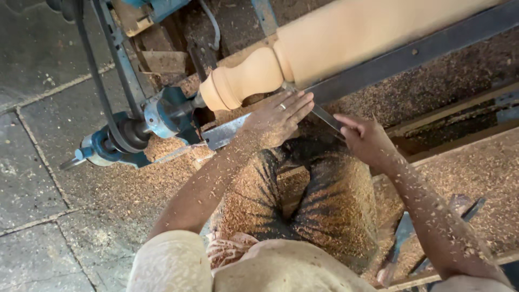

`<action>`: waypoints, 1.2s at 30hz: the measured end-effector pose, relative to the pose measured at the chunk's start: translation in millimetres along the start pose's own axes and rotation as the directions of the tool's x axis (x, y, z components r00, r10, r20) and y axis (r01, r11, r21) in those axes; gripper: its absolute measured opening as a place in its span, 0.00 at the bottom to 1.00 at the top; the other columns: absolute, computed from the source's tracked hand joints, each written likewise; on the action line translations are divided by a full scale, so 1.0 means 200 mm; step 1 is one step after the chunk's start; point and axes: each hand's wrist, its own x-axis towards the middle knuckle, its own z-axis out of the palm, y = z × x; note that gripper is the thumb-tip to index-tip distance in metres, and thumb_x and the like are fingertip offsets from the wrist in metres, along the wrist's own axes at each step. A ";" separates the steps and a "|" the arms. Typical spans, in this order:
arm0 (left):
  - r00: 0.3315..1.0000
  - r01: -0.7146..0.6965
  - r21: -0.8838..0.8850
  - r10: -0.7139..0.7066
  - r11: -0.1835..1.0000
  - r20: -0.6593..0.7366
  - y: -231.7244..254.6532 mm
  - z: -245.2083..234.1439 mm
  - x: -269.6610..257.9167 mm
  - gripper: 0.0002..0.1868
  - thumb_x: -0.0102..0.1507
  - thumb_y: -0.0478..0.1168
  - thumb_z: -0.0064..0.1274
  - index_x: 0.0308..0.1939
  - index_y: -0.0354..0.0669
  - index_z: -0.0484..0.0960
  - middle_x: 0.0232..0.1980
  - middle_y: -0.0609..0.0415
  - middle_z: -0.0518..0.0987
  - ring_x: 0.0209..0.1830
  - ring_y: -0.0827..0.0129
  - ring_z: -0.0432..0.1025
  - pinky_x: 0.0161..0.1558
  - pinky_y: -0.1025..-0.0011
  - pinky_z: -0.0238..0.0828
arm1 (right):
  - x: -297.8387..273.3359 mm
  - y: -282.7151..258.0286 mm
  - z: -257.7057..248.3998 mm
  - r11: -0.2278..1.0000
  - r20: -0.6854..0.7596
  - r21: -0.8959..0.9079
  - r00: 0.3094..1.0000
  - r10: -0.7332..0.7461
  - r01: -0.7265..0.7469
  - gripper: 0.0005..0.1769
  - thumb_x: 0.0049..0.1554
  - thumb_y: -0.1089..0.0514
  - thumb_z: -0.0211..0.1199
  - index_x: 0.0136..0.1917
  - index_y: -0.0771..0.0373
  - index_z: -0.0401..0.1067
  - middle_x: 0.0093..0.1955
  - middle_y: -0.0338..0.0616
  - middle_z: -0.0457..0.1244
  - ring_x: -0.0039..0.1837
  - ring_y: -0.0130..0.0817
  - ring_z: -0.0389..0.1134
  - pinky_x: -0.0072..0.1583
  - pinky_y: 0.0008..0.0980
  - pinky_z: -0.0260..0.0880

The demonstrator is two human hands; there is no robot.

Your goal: The person uses a chisel to shape a rotating wooden cylinder on a lathe, creating decorative grooves and contours. Wood shavings accumulate on the floor and the person's legs as the shaping progresses.

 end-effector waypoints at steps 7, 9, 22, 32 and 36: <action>1.000 -0.002 0.009 0.002 1.000 0.004 0.00 -0.01 0.01 0.36 0.70 0.49 0.42 0.78 0.36 0.52 0.82 0.45 0.53 0.82 0.57 0.49 0.80 0.57 0.42 | 0.03 0.00 -0.02 0.989 -0.021 -0.128 0.997 0.073 -0.075 0.24 0.65 0.54 0.55 0.74 0.44 0.69 0.32 0.42 0.67 0.27 0.25 0.57 0.31 0.30 0.67; 1.000 -0.024 0.107 0.023 0.994 0.011 0.00 0.00 0.01 0.36 0.71 0.47 0.41 0.79 0.34 0.53 0.83 0.44 0.53 0.83 0.56 0.49 0.81 0.57 0.42 | 0.03 -0.01 -0.04 0.989 -0.018 -0.121 0.996 0.082 -0.084 0.24 0.64 0.53 0.55 0.73 0.44 0.69 0.34 0.42 0.68 0.27 0.24 0.59 0.32 0.30 0.68; 0.999 -0.008 0.046 0.009 0.999 -0.031 0.01 0.00 0.00 0.38 0.71 0.52 0.41 0.77 0.29 0.55 0.81 0.40 0.55 0.81 0.52 0.50 0.80 0.56 0.44 | 0.01 0.07 0.08 0.997 -0.019 -0.054 0.998 -0.054 0.053 0.28 0.63 0.58 0.53 0.76 0.49 0.64 0.40 0.44 0.71 0.24 0.24 0.55 0.27 0.27 0.63; 0.965 0.025 -0.043 -0.035 0.999 -0.261 0.01 0.05 -0.08 0.34 0.75 0.55 0.39 0.72 0.28 0.67 0.77 0.38 0.64 0.77 0.52 0.59 0.79 0.56 0.50 | -0.11 0.08 0.36 0.992 -0.157 0.021 0.980 -0.120 0.125 0.30 0.65 0.54 0.53 0.79 0.56 0.63 0.40 0.50 0.70 0.33 0.24 0.61 0.37 0.30 0.66; 0.941 0.013 -0.098 -0.046 0.995 -0.335 0.00 0.08 -0.09 0.32 0.74 0.55 0.43 0.68 0.27 0.72 0.73 0.38 0.68 0.75 0.52 0.64 0.78 0.55 0.54 | -0.18 0.00 0.42 0.847 -0.324 -0.343 0.796 -0.512 0.405 0.23 0.70 0.51 0.51 0.76 0.54 0.63 0.48 0.52 0.66 0.46 0.32 0.68 0.45 0.30 0.67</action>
